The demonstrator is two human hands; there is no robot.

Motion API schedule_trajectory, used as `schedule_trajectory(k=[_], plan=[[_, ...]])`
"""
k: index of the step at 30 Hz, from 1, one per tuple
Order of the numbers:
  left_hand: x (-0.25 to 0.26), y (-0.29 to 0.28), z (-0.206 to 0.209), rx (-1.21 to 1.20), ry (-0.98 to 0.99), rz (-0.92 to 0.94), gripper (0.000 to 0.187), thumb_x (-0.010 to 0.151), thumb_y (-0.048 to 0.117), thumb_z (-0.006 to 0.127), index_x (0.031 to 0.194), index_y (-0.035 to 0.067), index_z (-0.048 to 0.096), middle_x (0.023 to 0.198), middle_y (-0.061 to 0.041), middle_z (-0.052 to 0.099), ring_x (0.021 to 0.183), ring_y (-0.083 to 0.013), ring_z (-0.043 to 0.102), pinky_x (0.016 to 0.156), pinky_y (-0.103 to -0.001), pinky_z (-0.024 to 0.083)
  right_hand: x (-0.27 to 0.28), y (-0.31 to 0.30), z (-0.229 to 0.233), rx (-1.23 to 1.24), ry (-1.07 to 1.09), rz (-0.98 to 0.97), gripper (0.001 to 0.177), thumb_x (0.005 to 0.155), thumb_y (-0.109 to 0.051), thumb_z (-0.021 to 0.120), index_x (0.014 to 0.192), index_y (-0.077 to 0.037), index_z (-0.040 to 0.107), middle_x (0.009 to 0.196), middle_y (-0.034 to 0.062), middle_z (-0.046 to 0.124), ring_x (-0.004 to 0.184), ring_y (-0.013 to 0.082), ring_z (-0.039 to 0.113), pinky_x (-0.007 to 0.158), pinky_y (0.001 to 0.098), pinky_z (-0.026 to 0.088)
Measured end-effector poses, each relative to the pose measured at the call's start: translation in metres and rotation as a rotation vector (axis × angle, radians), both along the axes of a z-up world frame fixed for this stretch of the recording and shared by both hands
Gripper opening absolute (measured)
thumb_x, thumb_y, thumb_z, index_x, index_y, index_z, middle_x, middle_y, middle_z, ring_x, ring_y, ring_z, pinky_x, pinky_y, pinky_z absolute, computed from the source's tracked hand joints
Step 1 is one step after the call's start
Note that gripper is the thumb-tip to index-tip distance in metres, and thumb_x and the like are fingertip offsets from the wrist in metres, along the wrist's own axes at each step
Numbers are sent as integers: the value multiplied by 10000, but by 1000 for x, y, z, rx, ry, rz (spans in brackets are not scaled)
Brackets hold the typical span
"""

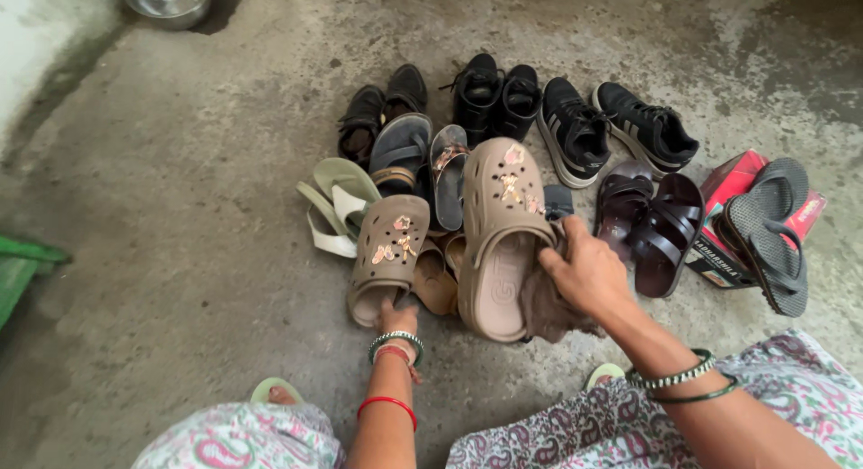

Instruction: The person wipes a pair of light blue clogs with a cloth, then places them on a green shelf. The person then wipes a pair of beige clogs with the same cloth, cleaning the exterior and interior surfaces.

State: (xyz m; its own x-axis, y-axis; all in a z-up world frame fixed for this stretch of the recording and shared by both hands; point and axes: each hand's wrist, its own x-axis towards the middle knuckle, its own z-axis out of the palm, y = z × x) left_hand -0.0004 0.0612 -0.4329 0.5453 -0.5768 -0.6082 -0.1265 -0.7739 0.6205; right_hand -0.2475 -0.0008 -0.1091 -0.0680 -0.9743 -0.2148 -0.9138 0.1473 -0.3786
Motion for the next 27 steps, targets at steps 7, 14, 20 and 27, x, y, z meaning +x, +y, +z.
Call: schedule_trajectory(k=[7, 14, 20, 27], plan=[[5, -17, 49, 244, -180, -285, 726, 782, 564, 790, 1419, 297, 564, 1630, -211, 201, 1485, -433, 218, 1222, -540, 213, -1, -4, -8, 91, 40, -24, 584, 839, -370, 666, 1362, -155, 520, 1005, 263, 730, 1018, 448, 687, 892, 534, 517], [-13, -23, 63, -198, -170, 74, 471, 827, 478, 704, 1214, 213, 744, 1502, -164, 398, 1368, -396, 362, 1094, -623, 242, -4, -6, -13, 39, 109, 16, 508, 851, -363, 675, 1282, -133, 537, 1017, 241, 730, 1020, 439, 677, 880, 534, 508], [-37, -55, 161, -506, 13, 67, 462, 1035, 409, 616, 917, -36, 663, 901, -261, 637, 873, -403, 615, 846, -475, 492, 2, -8, 4, -244, 97, 65, 434, 856, -311, 667, 1230, -120, 556, 1019, 168, 727, 946, 407, 689, 774, 521, 519], [-74, -46, 315, -1166, -263, -227, 350, 1020, 382, 608, 1075, 58, 729, 1115, -149, 722, 1122, -373, 605, 1032, -520, 388, 12, -4, 61, -521, -1, -1, 376, 860, -258, 689, 1195, -111, 601, 874, 153, 704, 785, 393, 676, 670, 508, 505]])
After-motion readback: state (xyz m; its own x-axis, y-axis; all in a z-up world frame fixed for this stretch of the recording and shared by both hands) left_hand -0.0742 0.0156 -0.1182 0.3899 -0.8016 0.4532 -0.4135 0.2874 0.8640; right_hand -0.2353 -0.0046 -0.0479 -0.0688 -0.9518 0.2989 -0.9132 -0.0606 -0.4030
